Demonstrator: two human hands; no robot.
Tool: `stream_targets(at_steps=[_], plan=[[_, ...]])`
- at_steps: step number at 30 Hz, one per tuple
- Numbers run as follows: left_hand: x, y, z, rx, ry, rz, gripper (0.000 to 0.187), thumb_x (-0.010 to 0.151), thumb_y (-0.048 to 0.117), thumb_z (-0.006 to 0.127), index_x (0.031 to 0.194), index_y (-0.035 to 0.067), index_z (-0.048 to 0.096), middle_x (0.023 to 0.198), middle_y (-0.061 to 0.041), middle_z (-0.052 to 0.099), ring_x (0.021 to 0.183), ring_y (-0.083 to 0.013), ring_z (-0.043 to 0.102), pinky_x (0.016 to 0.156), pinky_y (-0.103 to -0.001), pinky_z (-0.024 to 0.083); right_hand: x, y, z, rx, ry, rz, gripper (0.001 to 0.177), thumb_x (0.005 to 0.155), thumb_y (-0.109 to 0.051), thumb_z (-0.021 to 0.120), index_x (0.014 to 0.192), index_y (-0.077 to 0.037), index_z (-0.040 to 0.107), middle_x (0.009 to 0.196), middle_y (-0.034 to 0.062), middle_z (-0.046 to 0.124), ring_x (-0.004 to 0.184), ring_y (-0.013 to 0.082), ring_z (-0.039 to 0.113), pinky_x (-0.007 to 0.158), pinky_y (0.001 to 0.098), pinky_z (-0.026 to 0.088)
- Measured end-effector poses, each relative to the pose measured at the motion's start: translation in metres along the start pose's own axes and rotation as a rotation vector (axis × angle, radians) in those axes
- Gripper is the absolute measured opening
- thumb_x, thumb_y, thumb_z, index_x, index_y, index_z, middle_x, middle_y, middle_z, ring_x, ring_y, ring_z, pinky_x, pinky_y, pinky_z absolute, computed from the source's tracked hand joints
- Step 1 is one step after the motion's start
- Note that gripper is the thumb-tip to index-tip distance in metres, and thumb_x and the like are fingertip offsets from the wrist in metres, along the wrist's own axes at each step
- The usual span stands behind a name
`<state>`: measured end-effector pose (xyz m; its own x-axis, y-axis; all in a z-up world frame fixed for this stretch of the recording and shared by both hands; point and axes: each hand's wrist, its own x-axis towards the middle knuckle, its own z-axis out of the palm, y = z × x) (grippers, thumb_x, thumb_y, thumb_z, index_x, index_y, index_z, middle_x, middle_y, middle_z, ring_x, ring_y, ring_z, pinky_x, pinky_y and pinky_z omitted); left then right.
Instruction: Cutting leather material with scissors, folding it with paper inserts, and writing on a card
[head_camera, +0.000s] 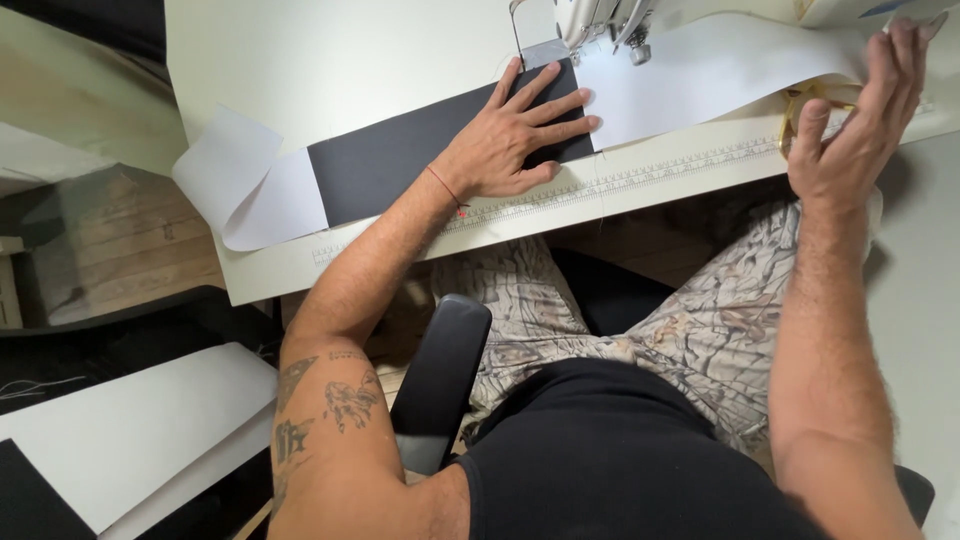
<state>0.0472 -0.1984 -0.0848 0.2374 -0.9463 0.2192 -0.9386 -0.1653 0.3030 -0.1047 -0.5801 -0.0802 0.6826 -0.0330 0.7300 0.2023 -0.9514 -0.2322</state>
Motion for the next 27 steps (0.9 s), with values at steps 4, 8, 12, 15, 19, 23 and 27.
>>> stream_targets(at_steps=[4, 8, 12, 15, 19, 23, 27], plan=[[0.001, -0.001, -0.002, 0.006, -0.012, 0.004, 0.065, 0.108, 0.058, 0.024, 0.165, 0.027, 0.032, 0.171, -0.006, 0.031, 0.157, -0.0441, 0.012, 0.124, -0.072, -0.002, 0.007, -0.015, -0.005, 0.011, 0.012, -0.019, 0.066, 0.117, -0.041, 0.039, 0.144, 0.018, 0.049, 0.153, 0.0332, 0.044, 0.145, 0.0489, 0.033, 0.119, 0.066, 0.031], [0.001, -0.001, -0.001, 0.016, -0.012, 0.003, 0.069, 0.107, 0.062, 0.019, 0.165, 0.027, 0.032, 0.171, -0.005, 0.031, 0.157, -0.0435, 0.012, 0.124, -0.071, -0.002, 0.006, -0.012, 0.0, 0.031, 0.033, 0.008, 0.067, 0.115, -0.043, 0.037, 0.144, 0.017, 0.049, 0.152, 0.0323, 0.045, 0.146, 0.0462, 0.033, 0.121, 0.0647, 0.028], [0.001, -0.002, 0.0, 0.03, -0.011, -0.004, 0.07, 0.107, 0.064, 0.018, 0.165, 0.027, 0.031, 0.171, -0.005, 0.03, 0.158, -0.0429, 0.012, 0.124, -0.07, -0.001, 0.014, -0.023, -0.001, -0.017, 0.057, -0.013, 0.07, 0.117, -0.042, 0.037, 0.136, 0.023, 0.055, 0.147, 0.0358, 0.051, 0.141, 0.0477, 0.038, 0.117, 0.0633, 0.033], [0.001, -0.001, -0.001, 0.026, -0.022, -0.007, 0.071, 0.106, 0.065, 0.018, 0.165, 0.027, 0.031, 0.171, -0.006, 0.03, 0.157, -0.0429, 0.012, 0.124, -0.07, -0.002, 0.016, -0.029, -0.001, -0.024, 0.074, -0.005, 0.068, 0.117, -0.04, 0.039, 0.134, 0.023, 0.057, 0.14, 0.037, 0.056, 0.135, 0.0491, 0.045, 0.112, 0.062, 0.037], [0.002, 0.001, -0.003, 0.032, -0.027, -0.012, 0.07, 0.107, 0.064, 0.018, 0.165, 0.028, 0.031, 0.171, -0.005, 0.03, 0.157, -0.0426, 0.013, 0.125, -0.07, -0.001, 0.002, -0.006, 0.01, -0.018, 0.1, -0.016, 0.058, 0.117, -0.036, 0.044, 0.131, 0.018, 0.058, 0.133, 0.0363, 0.06, 0.132, 0.0436, 0.049, 0.108, 0.0595, 0.047], [0.002, 0.002, -0.004, 0.031, -0.024, -0.001, 0.068, 0.107, 0.062, 0.022, 0.165, 0.027, 0.034, 0.17, -0.005, 0.032, 0.157, -0.0423, 0.015, 0.124, -0.071, 0.001, 0.01, -0.017, 0.004, -0.001, 0.081, -0.018, 0.059, 0.119, -0.037, 0.043, 0.128, 0.02, 0.059, 0.127, 0.0376, 0.064, 0.126, 0.0503, 0.055, 0.107, 0.0601, 0.041], [0.001, 0.003, -0.005, 0.025, -0.033, -0.006, 0.072, 0.106, 0.066, 0.019, 0.165, 0.028, 0.033, 0.171, -0.005, 0.031, 0.157, -0.0419, 0.014, 0.123, -0.071, 0.0, -0.001, -0.01, 0.007, -0.034, 0.09, 0.035, 0.062, 0.115, -0.042, 0.043, 0.138, 0.015, 0.052, 0.138, 0.0326, 0.058, 0.13, 0.0458, 0.055, 0.109, 0.0552, 0.043]])
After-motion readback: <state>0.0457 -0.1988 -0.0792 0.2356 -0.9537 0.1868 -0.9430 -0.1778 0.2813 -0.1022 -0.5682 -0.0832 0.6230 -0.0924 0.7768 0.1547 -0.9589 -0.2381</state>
